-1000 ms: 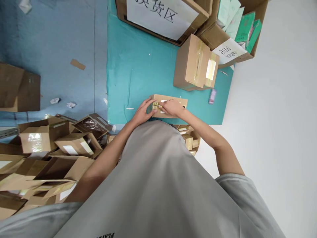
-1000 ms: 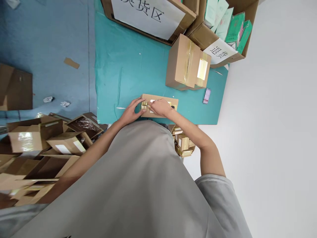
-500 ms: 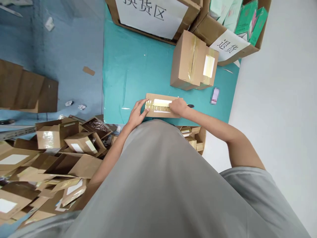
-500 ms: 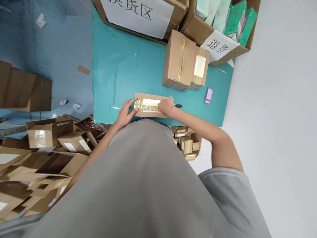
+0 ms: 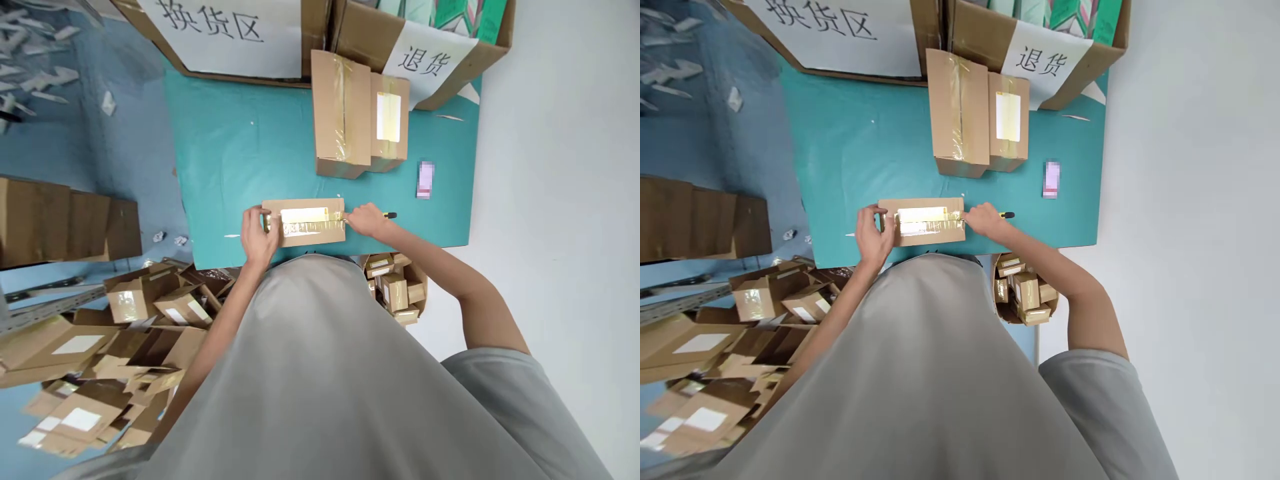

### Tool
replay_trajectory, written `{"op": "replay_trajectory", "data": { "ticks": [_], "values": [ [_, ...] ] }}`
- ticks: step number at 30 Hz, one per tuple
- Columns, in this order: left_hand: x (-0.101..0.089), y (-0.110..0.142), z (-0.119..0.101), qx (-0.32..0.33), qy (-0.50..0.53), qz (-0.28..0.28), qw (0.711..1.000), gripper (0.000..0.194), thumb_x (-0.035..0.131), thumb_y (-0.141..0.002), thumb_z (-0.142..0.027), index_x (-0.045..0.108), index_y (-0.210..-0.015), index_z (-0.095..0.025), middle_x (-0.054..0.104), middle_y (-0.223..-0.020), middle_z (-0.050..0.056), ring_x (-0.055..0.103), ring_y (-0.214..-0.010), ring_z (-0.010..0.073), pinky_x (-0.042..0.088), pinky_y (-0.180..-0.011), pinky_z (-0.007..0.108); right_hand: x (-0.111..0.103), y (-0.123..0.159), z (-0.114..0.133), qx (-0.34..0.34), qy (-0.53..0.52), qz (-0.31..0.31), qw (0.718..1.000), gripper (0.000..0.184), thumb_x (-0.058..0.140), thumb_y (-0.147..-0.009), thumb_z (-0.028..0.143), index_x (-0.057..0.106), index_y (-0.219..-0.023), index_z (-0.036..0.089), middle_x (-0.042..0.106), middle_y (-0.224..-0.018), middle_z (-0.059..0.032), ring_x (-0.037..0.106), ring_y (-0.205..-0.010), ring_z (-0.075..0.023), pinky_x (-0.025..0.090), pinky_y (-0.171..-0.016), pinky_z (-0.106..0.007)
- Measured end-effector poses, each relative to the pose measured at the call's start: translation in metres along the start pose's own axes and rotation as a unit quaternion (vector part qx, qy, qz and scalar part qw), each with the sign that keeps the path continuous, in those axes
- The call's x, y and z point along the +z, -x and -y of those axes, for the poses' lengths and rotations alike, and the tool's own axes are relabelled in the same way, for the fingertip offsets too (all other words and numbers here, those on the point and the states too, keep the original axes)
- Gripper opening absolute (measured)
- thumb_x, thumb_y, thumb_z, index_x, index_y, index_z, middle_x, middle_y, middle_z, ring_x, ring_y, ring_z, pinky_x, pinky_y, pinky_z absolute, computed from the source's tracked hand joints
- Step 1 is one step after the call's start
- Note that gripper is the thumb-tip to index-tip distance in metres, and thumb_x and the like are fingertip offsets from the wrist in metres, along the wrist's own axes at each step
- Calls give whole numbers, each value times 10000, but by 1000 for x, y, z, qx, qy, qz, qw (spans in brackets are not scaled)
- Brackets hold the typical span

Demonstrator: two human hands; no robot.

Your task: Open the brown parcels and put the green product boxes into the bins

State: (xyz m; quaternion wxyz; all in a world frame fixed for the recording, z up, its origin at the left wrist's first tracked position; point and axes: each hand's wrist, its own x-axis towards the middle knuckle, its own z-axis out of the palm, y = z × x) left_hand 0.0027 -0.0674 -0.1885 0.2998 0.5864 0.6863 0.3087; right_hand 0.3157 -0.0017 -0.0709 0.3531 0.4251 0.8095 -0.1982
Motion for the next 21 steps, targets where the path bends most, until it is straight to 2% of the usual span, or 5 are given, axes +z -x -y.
{"op": "replay_trajectory", "data": {
  "ticks": [3, 7, 15, 21],
  "values": [
    [18, -11, -15, -28, -23, -34, 999, 397, 474, -1138, -653, 567, -1088, -271, 676, -1176, 143, 682, -1208, 341, 563, -1164, 562, 8, 5, -8, -8, -21, -11, 1000, 466, 405, -1180, 228, 705, -1533, 180, 843, -1275, -242, 805, -1224, -373, 531, -913, -430],
    [32, -12, -22, -50, -41, -47, 997, 461, 420, -1131, -736, 486, -1049, -287, 649, -1133, 119, 681, -1145, 320, 573, -1111, 534, 23, 9, -21, -19, -45, -14, 999, 462, 391, -1202, 278, 683, -1557, 231, 856, -1254, -211, 815, -1182, -364, 515, -886, -415],
    [32, -6, -22, -93, -19, -31, 995, 483, 443, -1101, -763, 462, -1041, -284, 645, -1171, 132, 640, -1320, 338, 511, -1192, 541, 52, 5, -45, -77, -79, -30, 993, 441, 354, -1230, 379, 687, -1485, 243, 847, -1295, -162, 805, -1091, -321, 482, -846, -364],
    [30, -9, -24, -106, -23, -23, 994, 481, 439, -1094, -759, 465, -1039, -282, 647, -1146, 124, 654, -1209, 317, 502, -1194, 539, 73, -11, -53, -111, -139, -42, 983, 388, 385, -1228, 362, 707, -1412, 247, 842, -1313, -131, 783, -1061, -276, 431, -791, -316]
  ]
}}
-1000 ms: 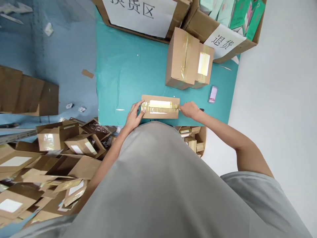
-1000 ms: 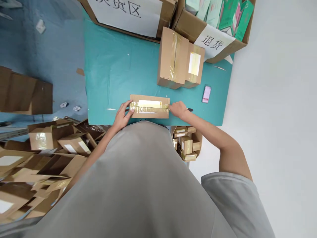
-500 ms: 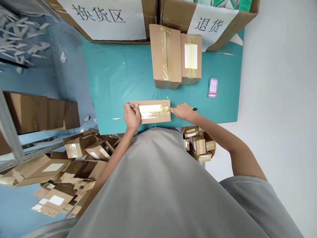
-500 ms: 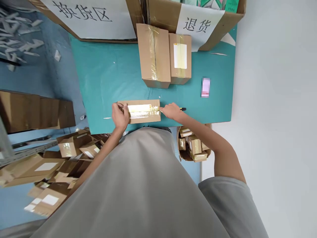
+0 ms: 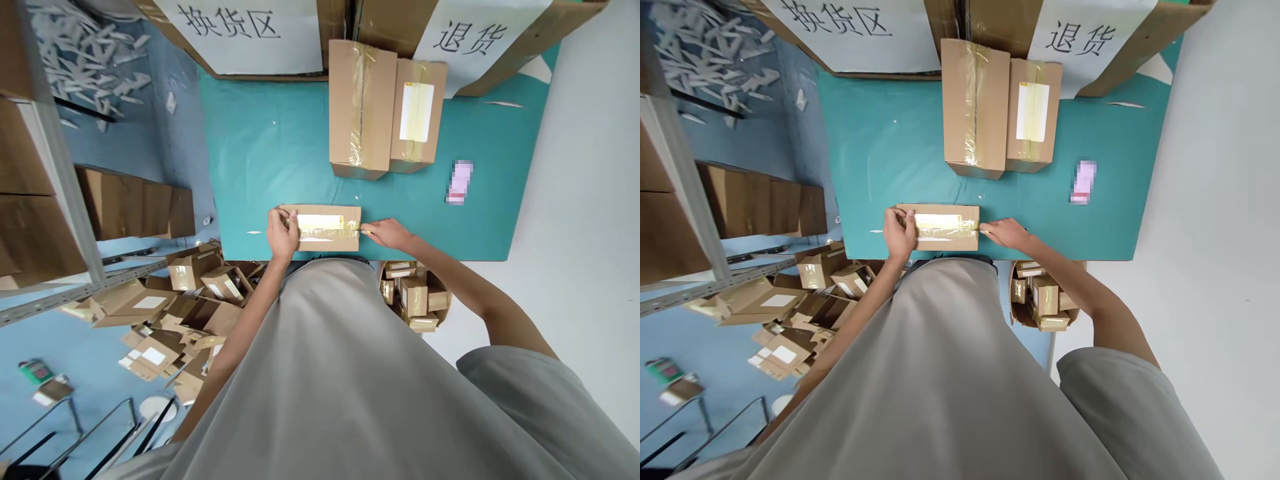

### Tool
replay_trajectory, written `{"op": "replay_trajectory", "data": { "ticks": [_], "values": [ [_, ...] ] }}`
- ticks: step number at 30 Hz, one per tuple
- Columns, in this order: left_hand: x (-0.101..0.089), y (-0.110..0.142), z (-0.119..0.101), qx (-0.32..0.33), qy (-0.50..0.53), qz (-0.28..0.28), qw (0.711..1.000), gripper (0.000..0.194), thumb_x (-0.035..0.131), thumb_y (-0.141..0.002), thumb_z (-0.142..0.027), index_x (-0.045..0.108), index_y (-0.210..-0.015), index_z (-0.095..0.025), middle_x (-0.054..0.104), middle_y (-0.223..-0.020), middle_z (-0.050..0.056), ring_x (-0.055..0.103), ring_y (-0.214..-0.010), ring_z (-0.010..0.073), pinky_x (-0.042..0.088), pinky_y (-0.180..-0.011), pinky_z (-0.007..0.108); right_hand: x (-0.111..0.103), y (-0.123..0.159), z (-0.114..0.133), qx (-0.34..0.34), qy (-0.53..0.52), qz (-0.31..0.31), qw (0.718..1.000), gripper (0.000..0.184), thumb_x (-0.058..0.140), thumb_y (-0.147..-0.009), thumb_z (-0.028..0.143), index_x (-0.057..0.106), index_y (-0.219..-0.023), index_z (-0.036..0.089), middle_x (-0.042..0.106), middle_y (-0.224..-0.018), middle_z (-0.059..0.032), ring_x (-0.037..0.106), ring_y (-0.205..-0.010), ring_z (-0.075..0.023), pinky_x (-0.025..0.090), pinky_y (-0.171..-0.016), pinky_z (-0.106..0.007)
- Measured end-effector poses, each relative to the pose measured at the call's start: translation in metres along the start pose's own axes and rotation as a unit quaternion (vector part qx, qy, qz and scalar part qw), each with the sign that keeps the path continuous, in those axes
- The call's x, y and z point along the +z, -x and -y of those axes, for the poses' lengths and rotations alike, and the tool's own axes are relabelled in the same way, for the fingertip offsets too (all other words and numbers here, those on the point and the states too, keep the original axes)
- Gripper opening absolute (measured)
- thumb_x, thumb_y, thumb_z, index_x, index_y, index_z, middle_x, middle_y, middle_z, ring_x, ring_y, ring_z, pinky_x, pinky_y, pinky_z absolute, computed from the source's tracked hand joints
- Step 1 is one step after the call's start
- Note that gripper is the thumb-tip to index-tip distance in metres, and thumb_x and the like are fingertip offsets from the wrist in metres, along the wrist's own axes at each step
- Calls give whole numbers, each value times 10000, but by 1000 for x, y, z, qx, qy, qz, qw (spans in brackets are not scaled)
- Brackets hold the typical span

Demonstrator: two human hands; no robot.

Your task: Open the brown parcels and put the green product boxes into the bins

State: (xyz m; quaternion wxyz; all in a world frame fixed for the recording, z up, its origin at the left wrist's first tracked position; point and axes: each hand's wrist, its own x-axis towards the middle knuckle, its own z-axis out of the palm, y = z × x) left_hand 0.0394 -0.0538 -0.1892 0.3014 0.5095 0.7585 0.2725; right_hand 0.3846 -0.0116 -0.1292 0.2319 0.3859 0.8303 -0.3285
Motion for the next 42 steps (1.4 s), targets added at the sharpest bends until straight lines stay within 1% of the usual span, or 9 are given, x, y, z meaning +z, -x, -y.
{"op": "replay_trajectory", "data": {
  "ticks": [7, 14, 18, 22, 25, 30, 36, 39, 42],
  "values": [
    [-2, -2, 1, 15, -5, 13, 1000, 487, 397, -1105, -765, 446, -1015, -289, 625, -1115, 108, 639, -1183, 289, 513, -1168, 508, 23, -12, 6, 20, -61, -51, 997, 377, 385, -1231, 373, 710, -1344, 219, 829, -1328, -143, 755, -1150, -279, 441, -843, -317],
    [-19, -15, 27, 24, 2, -1, 1000, 530, 357, -1110, -801, 451, -1004, -290, 646, -1062, 93, 668, -1094, 286, 536, -1126, 499, 61, 34, -28, 152, -111, -74, 979, 386, 407, -1209, 398, 706, -1352, 201, 828, -1286, -178, 790, -1040, -302, 495, -795, -328],
    [-36, -27, 50, 20, -7, -18, 1000, 589, 315, -1099, -852, 455, -996, -290, 644, -1007, 67, 680, -1010, 270, 563, -1056, 464, 68, 26, -9, 262, -304, -153, 903, 433, 384, -1198, 500, 702, -1230, 207, 856, -1048, -133, 797, -794, -254, 575, -761, -335],
    [-47, -33, 66, 25, -9, -42, 999, 601, 323, -1096, -860, 477, -991, -288, 663, -1040, 75, 683, -1022, 264, 584, -1042, 450, 55, -23, 61, 283, -499, -242, 782, 500, 520, -1106, 661, 725, -1146, 207, 838, -888, -79, 781, -715, -213, 631, -749, -315],
    [-51, -36, 77, 13, -13, -63, 998, 597, 346, -1092, -851, 513, -1005, -284, 680, -1059, 94, 697, -1041, 283, 597, -1060, 483, 41, -45, 106, 290, -540, -236, 754, 504, 634, -1032, 690, 758, -920, 215, 723, -625, -42, 775, -704, -241, 641, -749, -324],
    [-32, -46, 82, -4, 20, -12, 1000, 615, 314, -1123, -771, 613, -1238, -245, 752, -1117, 162, 751, -1102, 334, 604, -1072, 543, 15, -34, 123, 301, -508, -306, 747, 519, 696, -975, 710, 796, -900, 206, 659, -562, -9, 752, -669, -246, 633, -751, -338],
    [6, -50, 53, 104, 95, 249, 958, 728, 443, -1108, -637, 492, -1687, -198, 750, -1448, 197, 718, -1352, 351, 525, -1228, 607, -21, -12, 115, 320, -344, -343, 813, 492, 698, -1020, 647, 824, -1078, 175, 726, -665, -22, 779, -785, -281, 617, -854, -367],
    [-6, -56, 41, 95, 110, 259, 955, 662, 465, -1102, -570, 602, -1617, -178, 693, -1540, 210, 634, -1481, 358, 474, -1293, 622, -33, -9, 128, 355, -246, -342, 834, 477, 623, -1079, 602, 813, -1146, 170, 838, -955, -130, 804, -1014, -335, 603, -968, -405],
    [-34, -65, 27, 119, 161, 230, 952, 557, 412, -1143, -533, 728, -1471, -213, 697, -1549, 159, 614, -1503, 328, 508, -1280, 546, -37, -6, 150, 395, -192, -355, 826, 521, 550, -1111, 587, 751, -1311, 150, 820, -1263, -236, 770, -1208, -383, 584, -1023, -432]
  ]
}}
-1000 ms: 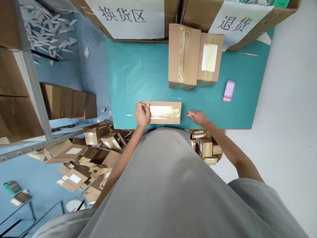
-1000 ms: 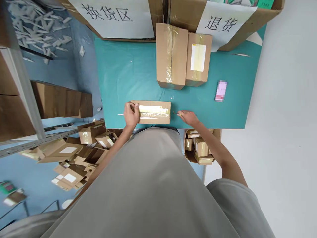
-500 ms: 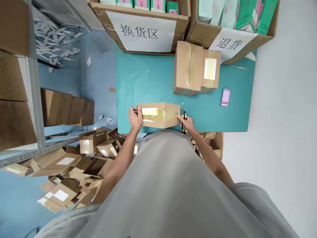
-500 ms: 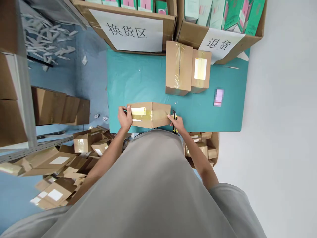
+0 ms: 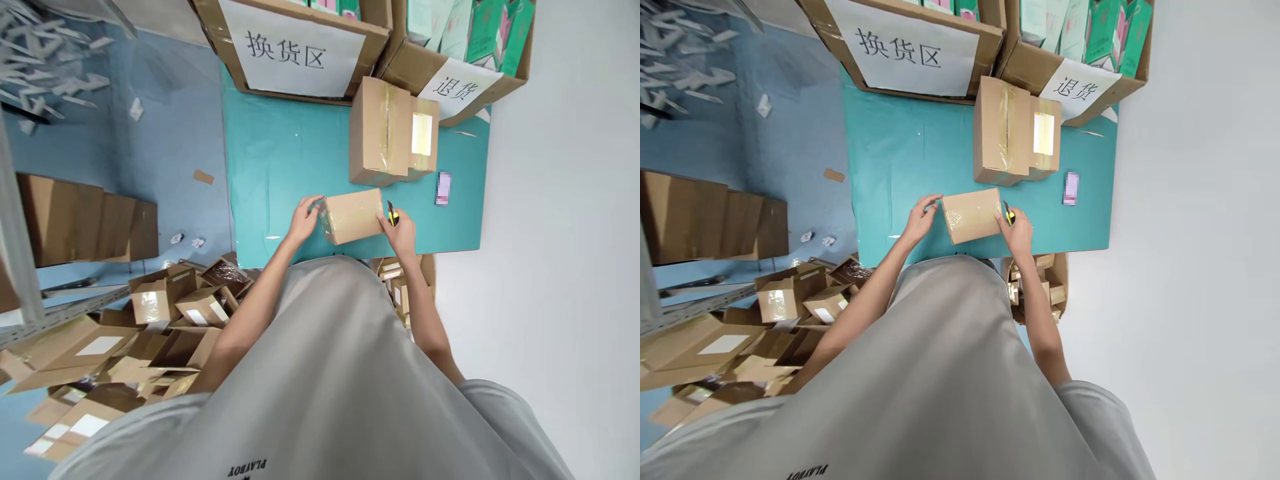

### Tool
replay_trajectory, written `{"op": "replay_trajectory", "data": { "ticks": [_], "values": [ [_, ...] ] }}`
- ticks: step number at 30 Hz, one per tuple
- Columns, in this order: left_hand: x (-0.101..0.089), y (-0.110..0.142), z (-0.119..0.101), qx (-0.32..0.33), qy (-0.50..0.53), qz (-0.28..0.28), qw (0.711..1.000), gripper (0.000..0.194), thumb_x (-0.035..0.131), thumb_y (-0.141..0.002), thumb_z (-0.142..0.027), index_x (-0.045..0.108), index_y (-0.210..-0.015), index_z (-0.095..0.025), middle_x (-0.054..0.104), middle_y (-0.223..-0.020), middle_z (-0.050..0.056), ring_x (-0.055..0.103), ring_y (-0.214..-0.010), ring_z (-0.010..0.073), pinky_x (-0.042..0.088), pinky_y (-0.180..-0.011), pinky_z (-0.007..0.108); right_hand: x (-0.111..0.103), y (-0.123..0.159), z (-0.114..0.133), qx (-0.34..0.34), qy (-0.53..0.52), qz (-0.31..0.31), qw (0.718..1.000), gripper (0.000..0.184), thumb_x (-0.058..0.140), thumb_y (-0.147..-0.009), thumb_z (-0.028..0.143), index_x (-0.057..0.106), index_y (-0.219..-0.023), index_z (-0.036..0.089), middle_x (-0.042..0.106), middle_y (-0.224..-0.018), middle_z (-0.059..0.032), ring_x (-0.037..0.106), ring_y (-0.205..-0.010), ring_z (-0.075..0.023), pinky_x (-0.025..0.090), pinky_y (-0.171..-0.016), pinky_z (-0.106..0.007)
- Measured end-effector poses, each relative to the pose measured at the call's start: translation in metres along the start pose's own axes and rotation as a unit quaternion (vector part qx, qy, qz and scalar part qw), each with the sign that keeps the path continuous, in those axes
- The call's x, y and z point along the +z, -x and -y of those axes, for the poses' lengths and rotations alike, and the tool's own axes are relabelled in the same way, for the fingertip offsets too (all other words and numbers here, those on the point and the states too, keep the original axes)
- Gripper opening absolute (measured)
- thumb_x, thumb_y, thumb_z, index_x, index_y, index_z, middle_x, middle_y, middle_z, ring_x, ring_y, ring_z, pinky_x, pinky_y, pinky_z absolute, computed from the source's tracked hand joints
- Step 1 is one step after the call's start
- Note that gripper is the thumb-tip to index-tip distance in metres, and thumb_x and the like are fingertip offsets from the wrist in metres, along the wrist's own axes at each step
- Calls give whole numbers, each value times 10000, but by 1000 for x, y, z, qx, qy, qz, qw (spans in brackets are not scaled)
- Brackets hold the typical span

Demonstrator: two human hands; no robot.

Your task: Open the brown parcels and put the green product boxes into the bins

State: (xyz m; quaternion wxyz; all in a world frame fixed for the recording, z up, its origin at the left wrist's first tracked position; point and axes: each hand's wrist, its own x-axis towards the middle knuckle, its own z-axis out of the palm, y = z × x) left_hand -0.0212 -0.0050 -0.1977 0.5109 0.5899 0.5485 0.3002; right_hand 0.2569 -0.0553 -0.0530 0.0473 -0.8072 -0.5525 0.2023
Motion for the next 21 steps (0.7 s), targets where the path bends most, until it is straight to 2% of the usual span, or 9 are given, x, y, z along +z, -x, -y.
{"op": "replay_trajectory", "data": {
  "ticks": [2, 6, 8, 10, 14, 17, 21],
  "values": [
    [-13, -1, -18, 33, 35, 2, 999, 523, 427, -1159, -543, 774, -1382, -223, 739, -1482, 132, 654, -1446, 316, 549, -1234, 509, 0, 15, 9, 30, -20, -5, 999, 545, 472, -1143, 566, 674, -1422, 144, 823, -1235, -239, 784, -1167, -371, 587, -993, -422],
    [-18, -10, -48, 34, 77, 25, 996, 344, 691, -1046, -470, 804, -1240, -210, 811, -1318, 102, 756, -1241, 282, 613, -1128, 455, 6, 41, 26, 56, -111, 36, 992, 451, 389, -1158, 447, 578, -1466, 179, 805, -854, -80, 796, -877, -300, 593, -900, -383],
    [-15, -17, -53, 16, 75, 31, 997, 285, 772, -963, -389, 809, -1172, -200, 827, -1250, 93, 772, -1147, 258, 633, -1066, 421, 12, 50, 36, 42, -128, 47, 990, 412, 430, -1130, 401, 569, -1451, 185, 786, -802, -38, 784, -828, -291, 594, -886, -385],
    [-15, -22, -53, 6, 74, 33, 997, 257, 797, -916, -344, 817, -1122, -192, 835, -1206, 94, 773, -1091, 245, 639, -1021, 397, 16, 57, 50, 18, -132, 63, 989, 400, 455, -1123, 385, 586, -1443, 182, 805, -831, -38, 792, -821, -282, 598, -886, -382],
    [-20, -27, -49, 2, 86, 48, 995, 250, 828, -867, -340, 836, -1067, -190, 850, -1141, 91, 778, -1027, 247, 639, -990, 394, 18, 66, 81, -45, -109, 139, 983, 442, 459, -1175, 410, 656, -1512, 202, 866, -982, -61, 830, -818, -241, 610, -927, -350],
    [-24, -27, -49, -4, 95, 58, 994, 269, 852, -847, -373, 840, -1047, -193, 860, -1110, 86, 781, -1018, 254, 643, -977, 397, 19, 68, 98, -59, -47, 153, 985, 523, 485, -1179, 390, 634, -1638, 190, 889, -1139, -118, 859, -955, -276, 606, -1009, -371],
    [-25, -26, -52, -8, 98, 59, 993, 287, 865, -837, -402, 844, -1032, -191, 863, -1093, 86, 780, -1011, 258, 652, -959, 393, 24, 66, 109, -62, 20, 155, 986, 566, 482, -1188, 395, 597, -1695, 171, 856, -1334, -170, 838, -1154, -326, 592, -1070, -401]
  ]
}}
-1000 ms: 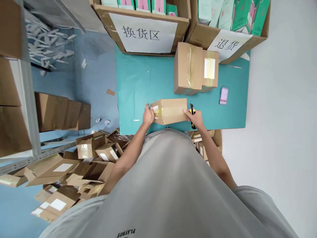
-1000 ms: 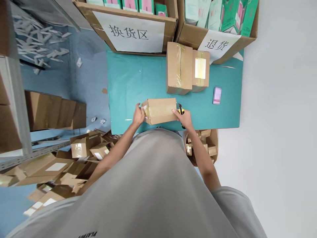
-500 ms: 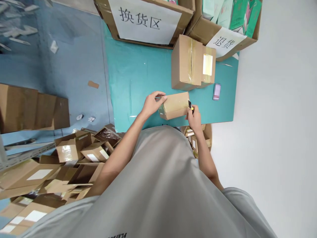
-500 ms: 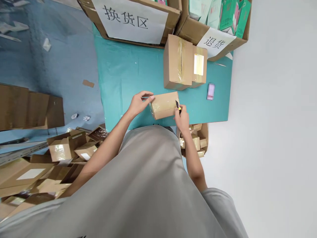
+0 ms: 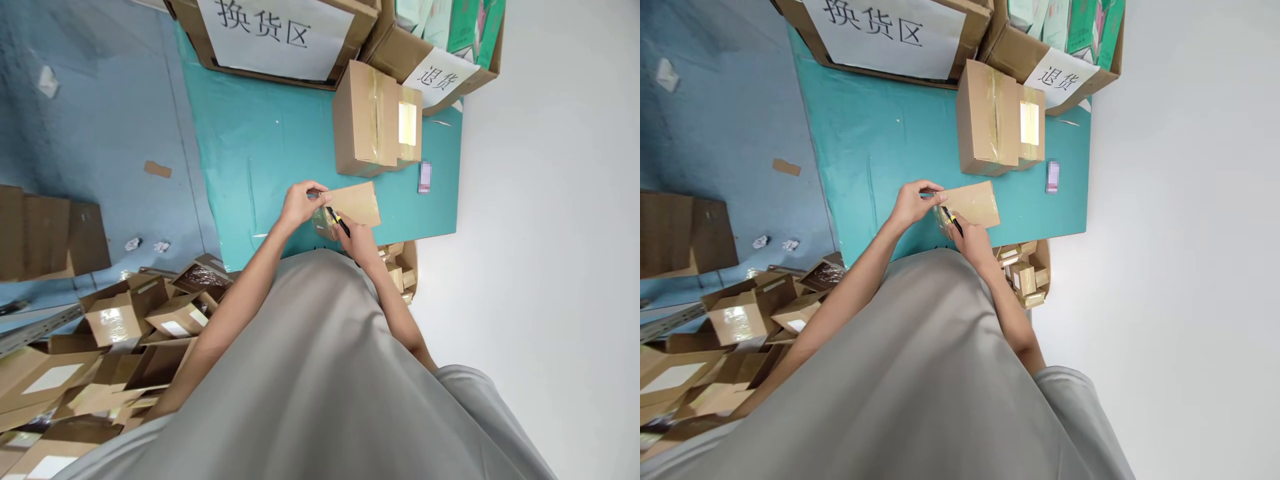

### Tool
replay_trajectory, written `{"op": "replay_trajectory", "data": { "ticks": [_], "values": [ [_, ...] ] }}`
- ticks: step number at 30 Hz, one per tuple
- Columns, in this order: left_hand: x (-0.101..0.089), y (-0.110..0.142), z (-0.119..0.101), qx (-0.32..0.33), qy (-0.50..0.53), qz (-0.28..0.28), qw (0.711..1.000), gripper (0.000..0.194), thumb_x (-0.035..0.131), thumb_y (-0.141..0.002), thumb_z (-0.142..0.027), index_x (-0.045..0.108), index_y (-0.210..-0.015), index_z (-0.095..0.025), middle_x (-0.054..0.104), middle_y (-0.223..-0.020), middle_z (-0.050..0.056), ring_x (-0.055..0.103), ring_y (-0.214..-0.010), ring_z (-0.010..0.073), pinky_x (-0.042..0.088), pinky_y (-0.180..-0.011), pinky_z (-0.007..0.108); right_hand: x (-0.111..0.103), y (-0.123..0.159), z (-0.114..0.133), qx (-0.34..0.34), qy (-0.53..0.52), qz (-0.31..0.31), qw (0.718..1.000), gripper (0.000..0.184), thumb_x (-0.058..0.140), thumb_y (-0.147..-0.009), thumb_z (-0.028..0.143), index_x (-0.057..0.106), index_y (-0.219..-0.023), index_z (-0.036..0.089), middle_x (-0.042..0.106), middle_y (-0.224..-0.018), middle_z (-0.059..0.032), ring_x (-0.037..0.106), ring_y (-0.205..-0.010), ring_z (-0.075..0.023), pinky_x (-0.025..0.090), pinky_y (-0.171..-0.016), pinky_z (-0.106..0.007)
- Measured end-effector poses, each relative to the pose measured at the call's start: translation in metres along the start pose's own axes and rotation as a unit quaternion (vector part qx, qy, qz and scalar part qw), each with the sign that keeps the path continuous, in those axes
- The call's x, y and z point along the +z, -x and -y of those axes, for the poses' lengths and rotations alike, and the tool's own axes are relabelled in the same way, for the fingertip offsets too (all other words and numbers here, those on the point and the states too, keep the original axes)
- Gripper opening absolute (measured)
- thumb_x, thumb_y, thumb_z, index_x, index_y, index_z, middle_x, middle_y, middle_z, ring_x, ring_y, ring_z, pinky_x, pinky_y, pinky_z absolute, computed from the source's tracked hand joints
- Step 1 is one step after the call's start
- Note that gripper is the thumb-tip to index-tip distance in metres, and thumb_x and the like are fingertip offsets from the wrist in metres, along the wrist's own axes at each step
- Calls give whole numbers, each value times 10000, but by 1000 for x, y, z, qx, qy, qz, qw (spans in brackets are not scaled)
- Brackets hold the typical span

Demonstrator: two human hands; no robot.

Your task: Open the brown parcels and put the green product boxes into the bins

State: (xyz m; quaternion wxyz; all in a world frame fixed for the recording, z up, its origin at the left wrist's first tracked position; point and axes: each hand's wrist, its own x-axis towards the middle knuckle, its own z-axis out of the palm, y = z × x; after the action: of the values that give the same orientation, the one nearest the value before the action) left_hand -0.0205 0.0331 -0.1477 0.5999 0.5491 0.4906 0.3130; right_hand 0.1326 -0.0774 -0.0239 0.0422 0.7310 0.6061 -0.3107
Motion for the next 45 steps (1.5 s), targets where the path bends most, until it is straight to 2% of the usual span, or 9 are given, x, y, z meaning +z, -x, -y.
{"op": "replay_trajectory", "data": {
  "ticks": [8, 14, 20, 24, 27, 33, 38, 42, 45],
  "values": [
    [2, -2, 0, 1, 1, 3, 1000, 222, 829, -843, -304, 853, -1030, -185, 861, -1094, 82, 783, -996, 247, 655, -979, 394, -8, -1, 24, 43, 104, 50, 992, 583, 418, -1221, 383, 502, -1759, 176, 831, -1390, -183, 795, -1241, -352, 564, -1080, -406],
    [11, 3, -5, -18, -38, -46, 998, 199, 839, -817, -253, 865, -1004, -192, 849, -1062, 66, 776, -962, 234, 645, -1002, 395, -18, 2, 50, 81, 144, 81, 983, 550, 401, -1231, 327, 485, -1746, 152, 811, -1387, -214, 761, -1277, -349, 563, -1063, -402],
    [15, 8, -10, -25, -34, -72, 997, 156, 825, -824, -223, 861, -972, -193, 832, -1029, 56, 765, -920, 217, 657, -955, 369, -12, 22, 56, 117, 154, 101, 976, 492, 374, -1233, 333, 545, -1662, 163, 823, -1303, -212, 799, -1208, -334, 597, -1012, -404],
    [16, 10, -10, -23, -38, -85, 995, 159, 824, -831, -238, 854, -984, -206, 821, -1030, 53, 761, -930, 213, 665, -944, 358, -10, 21, 57, 95, 151, 93, 980, 451, 373, -1229, 291, 598, -1582, 123, 819, -1310, -215, 796, -1230, -322, 606, -1032, -393],
    [17, 12, -10, -26, -46, -93, 994, 175, 825, -829, -249, 852, -997, -207, 818, -1036, 55, 765, -942, 218, 674, -932, 355, -8, 26, 55, 86, 158, 102, 978, 479, 366, -1224, 251, 547, -1641, 102, 818, -1301, -234, 811, -1206, -310, 625, -1006, -381],
    [18, 17, -9, -17, -45, -104, 993, 247, 795, -903, -342, 840, -1095, -192, 820, -1134, 83, 783, -1055, 233, 674, -996, 377, -3, 38, 40, 65, 150, 121, 979, 510, 365, -1208, 234, 544, -1673, 124, 830, -1257, -248, 827, -1196, -338, 645, -988, -427],
    [17, 27, -5, -21, -30, -97, 995, 386, 789, -942, -487, 805, -1184, -188, 811, -1269, 130, 778, -1206, 270, 652, -1094, 431, -19, 41, 16, 30, 102, 109, 988, 514, 405, -1221, 338, 551, -1696, 207, 853, -1239, -203, 834, -1148, -355, 620, -998, -440],
    [11, 44, -5, -12, -17, -44, 999, 701, 858, -879, -601, 716, -1455, -228, 696, -1570, 172, 686, -1453, 337, 601, -1199, 526, -36, 40, -25, 62, 46, 13, 997, 552, 365, -1220, 343, 534, -1715, 169, 847, -1306, -206, 830, -1135, -346, 600, -1005, -408],
    [5, 52, -4, -20, -7, -5, 1000, 886, 877, -830, -657, 655, -1576, -235, 626, -1660, 196, 634, -1532, 375, 561, -1248, 578, -40, 30, -65, 78, -5, -64, 995, 584, 358, -1193, 320, 546, -1705, 109, 790, -1454, -234, 807, -1213, -365, 592, -1042, -429]
  ]
}}
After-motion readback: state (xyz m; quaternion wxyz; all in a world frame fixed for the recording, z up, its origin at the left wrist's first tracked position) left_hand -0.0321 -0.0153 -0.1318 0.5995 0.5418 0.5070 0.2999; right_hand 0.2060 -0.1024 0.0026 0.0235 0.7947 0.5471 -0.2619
